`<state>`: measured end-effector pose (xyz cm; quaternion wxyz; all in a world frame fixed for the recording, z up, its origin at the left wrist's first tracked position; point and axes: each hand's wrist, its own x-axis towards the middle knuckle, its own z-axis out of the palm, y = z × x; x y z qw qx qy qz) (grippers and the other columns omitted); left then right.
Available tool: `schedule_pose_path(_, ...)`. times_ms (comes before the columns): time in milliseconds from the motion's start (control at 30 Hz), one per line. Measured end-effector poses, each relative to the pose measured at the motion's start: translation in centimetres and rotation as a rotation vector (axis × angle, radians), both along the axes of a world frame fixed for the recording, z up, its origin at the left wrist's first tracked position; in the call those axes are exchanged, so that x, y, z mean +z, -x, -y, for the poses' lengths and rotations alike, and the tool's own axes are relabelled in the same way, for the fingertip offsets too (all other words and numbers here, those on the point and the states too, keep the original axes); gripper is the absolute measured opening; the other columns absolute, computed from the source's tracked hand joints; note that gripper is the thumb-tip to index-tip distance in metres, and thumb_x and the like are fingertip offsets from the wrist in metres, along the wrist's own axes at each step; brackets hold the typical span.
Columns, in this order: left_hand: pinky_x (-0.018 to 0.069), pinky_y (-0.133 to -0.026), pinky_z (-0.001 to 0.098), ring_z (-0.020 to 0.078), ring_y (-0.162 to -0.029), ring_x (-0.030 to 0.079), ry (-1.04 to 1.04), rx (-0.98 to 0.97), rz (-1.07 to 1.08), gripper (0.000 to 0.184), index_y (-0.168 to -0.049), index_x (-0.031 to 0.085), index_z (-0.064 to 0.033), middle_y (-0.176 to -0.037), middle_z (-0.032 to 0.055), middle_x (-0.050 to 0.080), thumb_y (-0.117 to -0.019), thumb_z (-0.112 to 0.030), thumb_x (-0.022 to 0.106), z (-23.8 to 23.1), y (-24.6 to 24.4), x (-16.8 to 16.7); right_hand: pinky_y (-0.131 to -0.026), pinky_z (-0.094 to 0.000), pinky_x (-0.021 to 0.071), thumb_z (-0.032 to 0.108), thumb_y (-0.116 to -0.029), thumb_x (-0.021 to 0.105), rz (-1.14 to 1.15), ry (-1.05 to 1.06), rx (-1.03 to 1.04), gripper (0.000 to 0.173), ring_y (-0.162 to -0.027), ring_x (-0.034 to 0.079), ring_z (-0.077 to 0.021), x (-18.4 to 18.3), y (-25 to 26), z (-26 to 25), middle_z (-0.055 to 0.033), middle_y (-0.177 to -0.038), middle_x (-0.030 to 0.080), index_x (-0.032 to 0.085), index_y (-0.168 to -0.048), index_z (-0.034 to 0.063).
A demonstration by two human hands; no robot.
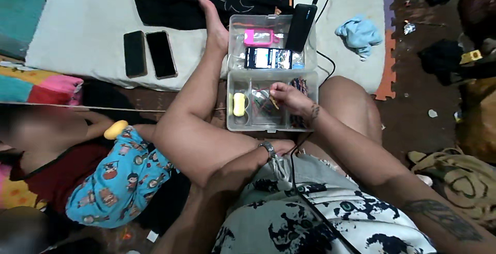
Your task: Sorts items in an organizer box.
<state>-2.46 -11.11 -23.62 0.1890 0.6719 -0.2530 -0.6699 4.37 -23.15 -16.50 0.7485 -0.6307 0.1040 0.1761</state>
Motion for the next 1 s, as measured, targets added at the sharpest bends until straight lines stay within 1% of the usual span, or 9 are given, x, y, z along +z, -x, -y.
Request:
schedule_pose_path(100, 0.0458, -0.073, 0.0426, 0.0233, -0.085, 0.054, 0.066, -0.017, 0.116, 0.019, -0.115, 0.061, 0.0038, -0.099, 0.0157, 0.059, -0.1016, -0.007, 0.053, 0.0, -0.1, -0.7, -0.058, -0.0193, 0.0468, 0.027, -0.1062, 0.052, -0.085, -0.23, -0.138, 0.011, -0.062, 0.052, -0.003, -0.9, 2.3, 1.4, 0.0037, -0.085, 0.061, 0.06, -0.11, 0.0207)
schedule_pose_path(167, 0.0503, -0.095, 0.0555, 0.0385, -0.109, 0.064, 0.153, -0.16, 0.248, 0.03, -0.127, 0.059, 0.0066, -0.118, 0.0266, 0.064, -0.1018, -0.009, 0.055, -0.4, -0.6, 0.5, -0.056, -0.0183, 0.0456, 0.028, -0.1068, 0.05, -0.081, -0.245, -0.139, 0.012, -0.06, 0.051, -0.0026, -0.7, 3.1, 1.9, 0.0032, -0.087, 0.062, 0.059, -0.111, 0.0214)
schedule_pose_path(233, 0.0484, -0.099, 0.0591, 0.0418, -0.113, 0.063, 0.245, -0.245, 0.275, 0.031, -0.13, 0.058, 0.0058, -0.12, 0.0277, 0.064, -0.1049, -0.012, 0.052, -1.6, -1.2, 3.1, -0.055, -0.0176, 0.0449, 0.024, -0.1073, 0.048, -0.063, -0.239, -0.135, 0.011, -0.06, 0.051, -0.0022, 0.0, 3.4, 2.1, 0.0028, -0.088, 0.063, 0.057, -0.111, 0.0199)
schedule_pose_path(333, 0.0511, -0.091, 0.0469, 0.0256, -0.099, 0.064, 0.378, -0.095, 0.126, 0.03, -0.123, 0.063, 0.0033, -0.11, 0.0184, 0.067, -0.1074, -0.014, 0.045, -5.5, -2.3, 9.4, -0.06, -0.019, 0.0478, 0.019, -0.1058, 0.05, -0.014, -0.223, -0.103, 0.01, -0.064, 0.054, -0.0022, 0.0, 3.1, 2.7, 0.0033, -0.088, 0.063, 0.06, -0.108, 0.0169)
schedule_pose_path(467, 0.0581, -0.077, 0.0232, 0.001, -0.077, 0.067, 0.578, 0.677, 0.134, 0.023, -0.099, 0.067, -0.0074, -0.084, -0.0078, 0.07, -0.1037, -0.011, 0.044, -10.2, -5.2, 15.7, -0.065, -0.0225, 0.0479, 0.01, -0.1054, 0.05, 0.016, -0.157, -0.016, 0.009, -0.068, 0.054, -0.0037, 0.6, 2.0, 2.7, 0.0038, -0.083, 0.058, 0.058, -0.107, 0.008)
schedule_pose_path(533, 0.0575, -0.08, 0.027, 0.0052, -0.082, 0.066, 0.628, 0.948, 0.359, 0.018, -0.106, 0.064, -0.0098, -0.091, -0.0049, 0.069, -0.1043, -0.011, 0.046, -10.2, -7.2, 15.1, -0.066, -0.0226, 0.0476, 0.009, -0.105, 0.051, 0.027, -0.165, 0.005, 0.009, -0.07, 0.054, -0.004, 0.8, 1.7, 1.9, 0.0034, -0.085, 0.058, 0.059, -0.107, 0.0074)
schedule_pose_path(633, 0.055, -0.087, 0.0344, 0.013, -0.097, 0.065, 0.496, 0.933, 0.463, 0.023, -0.126, 0.057, -0.0049, -0.115, 0.007, 0.066, -0.1064, -0.014, 0.049, -8.7, -8.9, 12.7, -0.066, -0.0237, 0.0489, 0.009, -0.1045, 0.052, 0.026, -0.182, 0.01, 0.009, -0.072, 0.055, -0.0054, 0.6, 1.9, 0.7, 0.0011, -0.088, 0.06, 0.061, -0.108, 0.0071)
schedule_pose_path(800, 0.0528, -0.063, 0.0218, 0.0077, -0.069, 0.062, 0.407, 1.097, 0.14, 0.011, -0.114, 0.057, -0.0051, -0.085, 0.003, 0.066, -0.1046, -0.01, 0.055, -5.3, -8.1, 10.0, -0.064, -0.0237, 0.0509, 0.012, -0.1045, 0.056, -0.015, -0.197, -0.01, 0.009, -0.07, 0.058, -0.0062, -0.7, 2.6, 0.2, -0.001, -0.087, 0.063, 0.063, -0.107, 0.0071)
schedule_pose_path(1000, 0.0531, -0.064, 0.0225, 0.008, -0.069, 0.061, 0.386, 1.18, 0.112, 0.017, -0.119, 0.059, -0.003, -0.087, 0.0037, 0.065, -0.1028, -0.007, 0.058, -4.8, -7.8, 9.4, -0.06, -0.0224, 0.0495, 0.01, -0.1002, 0.063, -0.071, -0.192, -0.082, 0.015, -0.067, 0.057, -0.0071, -0.9, 2.4, 0.0, -0.0023, -0.09, 0.064, 0.062, -0.115, 0.0093)
